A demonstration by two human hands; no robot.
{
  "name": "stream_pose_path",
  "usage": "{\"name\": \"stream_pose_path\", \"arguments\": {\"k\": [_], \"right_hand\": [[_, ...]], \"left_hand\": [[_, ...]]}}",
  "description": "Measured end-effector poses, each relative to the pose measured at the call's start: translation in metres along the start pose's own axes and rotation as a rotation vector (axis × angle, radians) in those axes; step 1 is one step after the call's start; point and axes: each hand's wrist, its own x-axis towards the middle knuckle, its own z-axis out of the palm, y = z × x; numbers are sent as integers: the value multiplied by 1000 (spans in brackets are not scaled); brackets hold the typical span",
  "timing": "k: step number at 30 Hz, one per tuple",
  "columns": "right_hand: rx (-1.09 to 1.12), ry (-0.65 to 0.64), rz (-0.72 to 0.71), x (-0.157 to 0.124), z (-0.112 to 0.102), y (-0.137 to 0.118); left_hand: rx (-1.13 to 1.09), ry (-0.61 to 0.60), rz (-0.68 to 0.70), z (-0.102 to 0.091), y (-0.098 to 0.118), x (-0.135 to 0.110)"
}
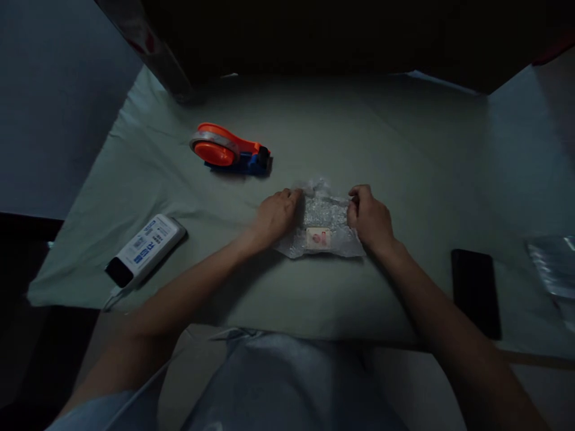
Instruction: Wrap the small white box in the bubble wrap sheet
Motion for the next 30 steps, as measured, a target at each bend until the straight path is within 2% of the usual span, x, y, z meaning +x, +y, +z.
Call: {"name": "stream_pose_path", "arguments": {"k": [4, 6, 8, 11, 13, 15, 17, 20, 22, 25, 30], "right_hand": [[-5, 29, 92, -1, 8, 12], [-26, 78, 86, -2, 9, 14], [-61, 113, 34, -3, 7, 13], [-85, 82, -111, -8, -3, 6], [-43, -11, -243, -12, -12, -1], [68, -145, -348, -17, -22, -8], [207, -265, -355, -21, -31, -10], [305, -388, -279, -29, -40, -5], [256, -430, -263, -37, -41, 0], [75, -437, -297, -50, -37, 6], [-137, -378, -359, -64, -33, -2]], "left_hand": [[-71, 67, -75, 10, -7, -7], [-108, 104, -91, 11, -10, -10], [-118, 195, -44, 10, -14, -13], [-104, 292, 138, 3, -16, -17], [-113, 230, 253, -5, -16, -20], [-178, 105, 283, -16, -13, -24], [-321, 7, 243, -28, -11, -29], [-566, -91, 226, -41, -11, -38], [-608, -178, 297, -43, -10, -47], [-462, -273, 428, -34, -7, -64], [-254, -214, 471, -13, 1, -86]]}}
